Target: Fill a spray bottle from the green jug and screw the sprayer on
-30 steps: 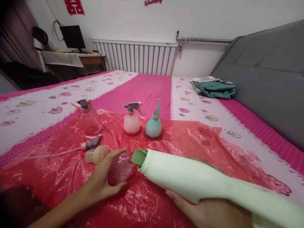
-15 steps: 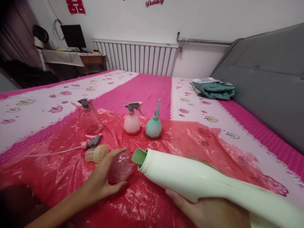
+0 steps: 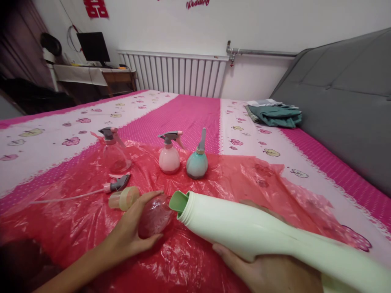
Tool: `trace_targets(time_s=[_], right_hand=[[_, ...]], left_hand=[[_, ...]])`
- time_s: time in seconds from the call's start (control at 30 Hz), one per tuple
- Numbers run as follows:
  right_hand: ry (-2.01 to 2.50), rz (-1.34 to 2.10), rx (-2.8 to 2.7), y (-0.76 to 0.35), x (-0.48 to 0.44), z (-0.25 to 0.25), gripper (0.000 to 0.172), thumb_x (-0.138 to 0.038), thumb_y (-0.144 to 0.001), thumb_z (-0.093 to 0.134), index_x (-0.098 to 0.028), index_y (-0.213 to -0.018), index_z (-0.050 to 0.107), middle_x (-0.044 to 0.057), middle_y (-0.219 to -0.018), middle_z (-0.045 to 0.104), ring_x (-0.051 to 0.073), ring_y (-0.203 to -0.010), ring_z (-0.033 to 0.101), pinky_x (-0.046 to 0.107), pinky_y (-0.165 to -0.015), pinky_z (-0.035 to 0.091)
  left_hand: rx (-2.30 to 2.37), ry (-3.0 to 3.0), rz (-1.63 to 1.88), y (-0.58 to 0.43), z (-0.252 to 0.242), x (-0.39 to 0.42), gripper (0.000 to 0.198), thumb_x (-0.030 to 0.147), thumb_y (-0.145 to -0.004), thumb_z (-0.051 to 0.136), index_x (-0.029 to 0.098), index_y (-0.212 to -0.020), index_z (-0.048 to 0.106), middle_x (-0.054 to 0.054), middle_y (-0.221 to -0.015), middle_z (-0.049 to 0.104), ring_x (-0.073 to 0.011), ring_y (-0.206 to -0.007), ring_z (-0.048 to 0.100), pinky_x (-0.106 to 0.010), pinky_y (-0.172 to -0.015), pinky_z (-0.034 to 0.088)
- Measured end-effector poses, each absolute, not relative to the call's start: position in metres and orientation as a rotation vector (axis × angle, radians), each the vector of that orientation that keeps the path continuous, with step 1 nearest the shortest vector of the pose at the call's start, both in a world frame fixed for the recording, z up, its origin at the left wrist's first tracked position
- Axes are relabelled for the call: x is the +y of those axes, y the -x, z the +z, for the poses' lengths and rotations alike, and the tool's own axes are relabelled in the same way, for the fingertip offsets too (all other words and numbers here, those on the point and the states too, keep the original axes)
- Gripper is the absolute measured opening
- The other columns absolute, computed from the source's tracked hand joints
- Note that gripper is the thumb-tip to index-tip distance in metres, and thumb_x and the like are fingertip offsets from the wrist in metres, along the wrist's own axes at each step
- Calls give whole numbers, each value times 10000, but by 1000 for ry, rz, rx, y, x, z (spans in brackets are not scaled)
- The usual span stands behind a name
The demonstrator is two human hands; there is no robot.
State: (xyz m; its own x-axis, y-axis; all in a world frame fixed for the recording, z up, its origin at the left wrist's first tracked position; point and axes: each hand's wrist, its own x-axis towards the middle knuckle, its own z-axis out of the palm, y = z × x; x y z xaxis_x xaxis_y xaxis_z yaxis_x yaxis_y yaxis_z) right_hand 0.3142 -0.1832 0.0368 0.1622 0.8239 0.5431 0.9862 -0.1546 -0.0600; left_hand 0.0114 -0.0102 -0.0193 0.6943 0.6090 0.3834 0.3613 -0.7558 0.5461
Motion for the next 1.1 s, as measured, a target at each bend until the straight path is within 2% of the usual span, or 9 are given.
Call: trace_targets(time_s=[0.1,0.2,0.47,0.63,0.8,0.9,1.1], right_hand=[[2044,-501,-1737,-313,-183,39,615,-582,-1006,585,-335,-1564,507,46,-1416,751,364,-1241,751,540,-974,615],[2052,-493,-1764,-315,-184,40,683,-589,-987,611,-327,-1606,490,40,-1410,760,374,-1214,762,533,-954,619],[2063,-501,-1707,-311,-184,39,662,-669,-994,591,-324,-1554,520,80,-1358,778,371,-1180,767,543,-940,600],[2091,-285,-1552,-307,-184,37,593,-707,-997,551,-348,-1468,567,82,-1440,715,402,-1292,697,625,-1063,539],[2181,-229,-1587,-313,-189,28,675,-753,-968,561,-328,-1492,577,116,-1480,686,474,-1343,648,722,-1084,504],[2213,-241,-1527,-307,-188,31,664,-762,-992,499,-314,-1473,599,121,-1489,679,462,-1376,625,705,-1131,477],[2170,-318,-1488,-295,-185,42,625,-754,-992,517,-315,-1425,620,112,-1427,715,456,-1319,662,685,-1088,512]], left_hand=[[756,-2475,780,-11,-20,-10,879,271,-887,778,322,-1615,287,-152,-1556,575,-398,-1393,633,-610,-1166,550],[753,-2474,795,-11,-19,-9,860,279,-885,785,313,-1605,316,-144,-1543,592,-388,-1374,650,-587,-1155,563],[752,-2489,789,-12,-17,-9,853,274,-883,785,309,-1598,321,-150,-1518,603,-384,-1351,667,-587,-1137,580],[759,-2481,818,-12,-20,-10,862,280,-874,792,308,-1600,328,-148,-1517,612,-388,-1345,673,-592,-1139,577],[753,-2477,808,-13,-19,-10,861,279,-873,799,316,-1600,340,-142,-1536,609,-387,-1365,665,-586,-1149,573],[746,-2475,808,-13,-17,-9,864,275,-877,787,322,-1603,320,-142,-1531,609,-385,-1360,668,-594,-1142,577],[746,-2493,822,-12,-20,-9,864,275,-867,789,314,-1592,322,-151,-1515,608,-395,-1351,670,-606,-1131,583]])
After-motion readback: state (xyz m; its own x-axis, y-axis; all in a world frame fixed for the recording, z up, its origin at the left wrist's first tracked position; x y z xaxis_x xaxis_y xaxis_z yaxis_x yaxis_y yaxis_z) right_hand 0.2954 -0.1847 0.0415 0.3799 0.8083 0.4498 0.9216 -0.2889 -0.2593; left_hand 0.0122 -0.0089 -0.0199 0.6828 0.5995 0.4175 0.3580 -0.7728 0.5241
